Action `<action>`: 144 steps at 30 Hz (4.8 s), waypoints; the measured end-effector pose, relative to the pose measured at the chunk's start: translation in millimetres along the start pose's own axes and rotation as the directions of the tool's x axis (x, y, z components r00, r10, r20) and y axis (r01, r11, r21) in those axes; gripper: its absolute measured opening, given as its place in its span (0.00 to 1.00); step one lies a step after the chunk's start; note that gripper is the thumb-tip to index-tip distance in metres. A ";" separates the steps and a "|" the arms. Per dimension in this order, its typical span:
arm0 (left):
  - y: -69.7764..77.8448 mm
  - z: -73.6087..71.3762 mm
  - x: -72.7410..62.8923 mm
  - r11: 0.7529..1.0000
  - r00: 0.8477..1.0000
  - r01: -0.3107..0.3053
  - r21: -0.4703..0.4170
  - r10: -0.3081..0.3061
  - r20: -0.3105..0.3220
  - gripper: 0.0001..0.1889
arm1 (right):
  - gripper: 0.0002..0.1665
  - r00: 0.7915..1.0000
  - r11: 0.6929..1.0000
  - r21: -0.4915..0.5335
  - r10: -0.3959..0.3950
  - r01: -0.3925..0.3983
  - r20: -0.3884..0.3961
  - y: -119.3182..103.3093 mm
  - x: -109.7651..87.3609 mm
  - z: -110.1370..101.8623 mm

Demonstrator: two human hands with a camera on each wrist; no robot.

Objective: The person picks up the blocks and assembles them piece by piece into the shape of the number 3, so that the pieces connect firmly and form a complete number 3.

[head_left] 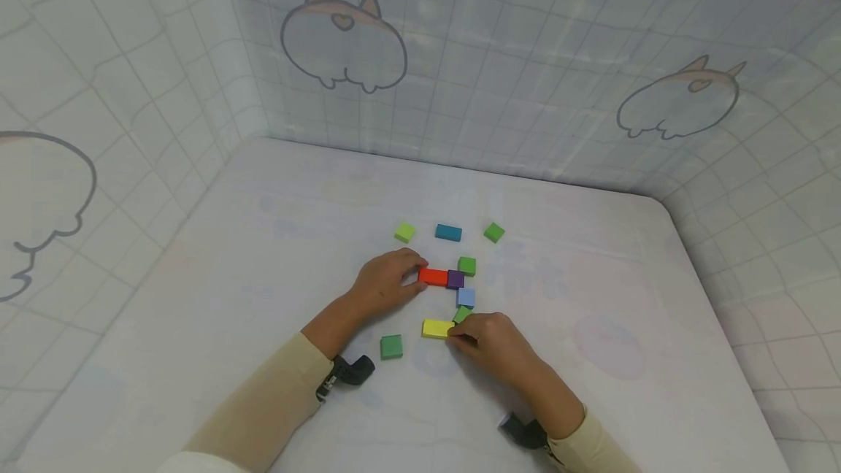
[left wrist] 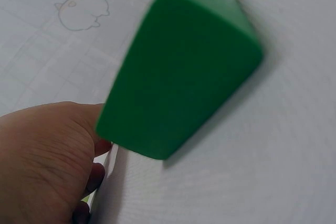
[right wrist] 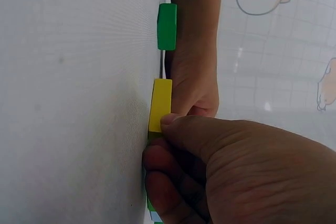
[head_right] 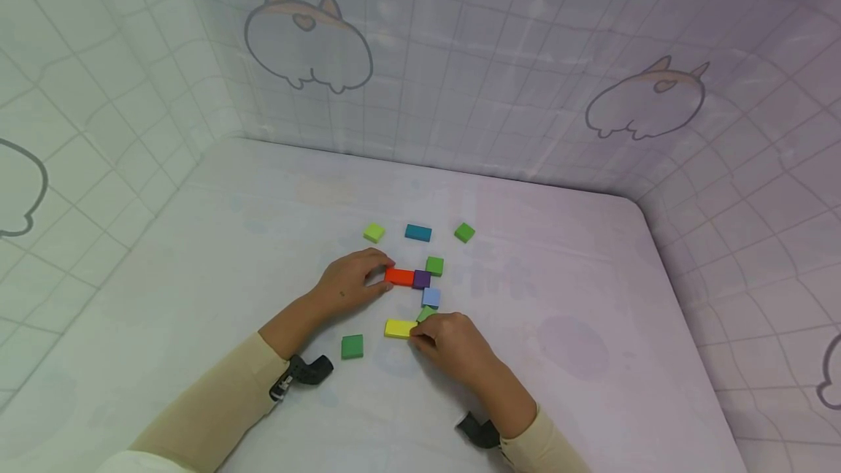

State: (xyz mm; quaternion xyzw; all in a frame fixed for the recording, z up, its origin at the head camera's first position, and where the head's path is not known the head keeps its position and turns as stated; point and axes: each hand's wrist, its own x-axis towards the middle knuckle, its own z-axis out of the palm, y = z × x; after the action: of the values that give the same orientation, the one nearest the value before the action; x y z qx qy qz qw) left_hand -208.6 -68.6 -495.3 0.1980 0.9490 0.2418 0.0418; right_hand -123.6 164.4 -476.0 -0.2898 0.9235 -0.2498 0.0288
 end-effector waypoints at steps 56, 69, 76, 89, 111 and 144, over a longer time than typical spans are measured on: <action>0.9 0.0 0.6 1.000 1.000 -0.003 -0.005 0.003 -0.006 0.23 | 0.15 0.933 0.931 -0.101 -0.340 0.352 0.118 -57.9 38.3 9.1; -0.4 2.5 2.5 1.000 1.000 0.028 -0.002 -0.028 0.008 0.23 | 0.13 0.941 0.940 -0.141 -0.281 0.310 0.190 -61.6 47.4 13.5; 1.0 -0.7 1.2 1.000 1.000 0.013 0.001 -0.013 0.015 0.23 | 0.14 0.938 0.938 -0.135 -0.294 0.320 0.182 -57.2 49.7 15.0; -0.7 0.3 1.3 1.000 1.000 -0.006 -0.011 0.006 -0.015 0.22 | 0.13 0.959 0.964 -0.093 -0.234 0.250 0.161 -46.0 54.1 12.4; -1.0 -2.0 3.6 1.000 1.000 -0.008 -0.015 0.008 0.000 0.23 | 0.16 0.984 0.987 -0.079 -0.133 0.143 0.115 -43.5 58.1 10.8; -2.6 -2.6 5.1 0.999 0.999 -0.038 -0.021 0.038 -0.015 0.22 | 0.17 0.988 0.990 -0.077 -0.107 0.115 0.110 -34.6 59.9 10.6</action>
State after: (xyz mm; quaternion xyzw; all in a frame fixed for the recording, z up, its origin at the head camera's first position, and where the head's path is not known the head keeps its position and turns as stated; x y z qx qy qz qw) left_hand -214.7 -69.8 -494.2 0.2140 0.9427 0.2541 0.0326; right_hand -153.2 102.3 -463.2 -0.3546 0.9126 -0.1968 0.0518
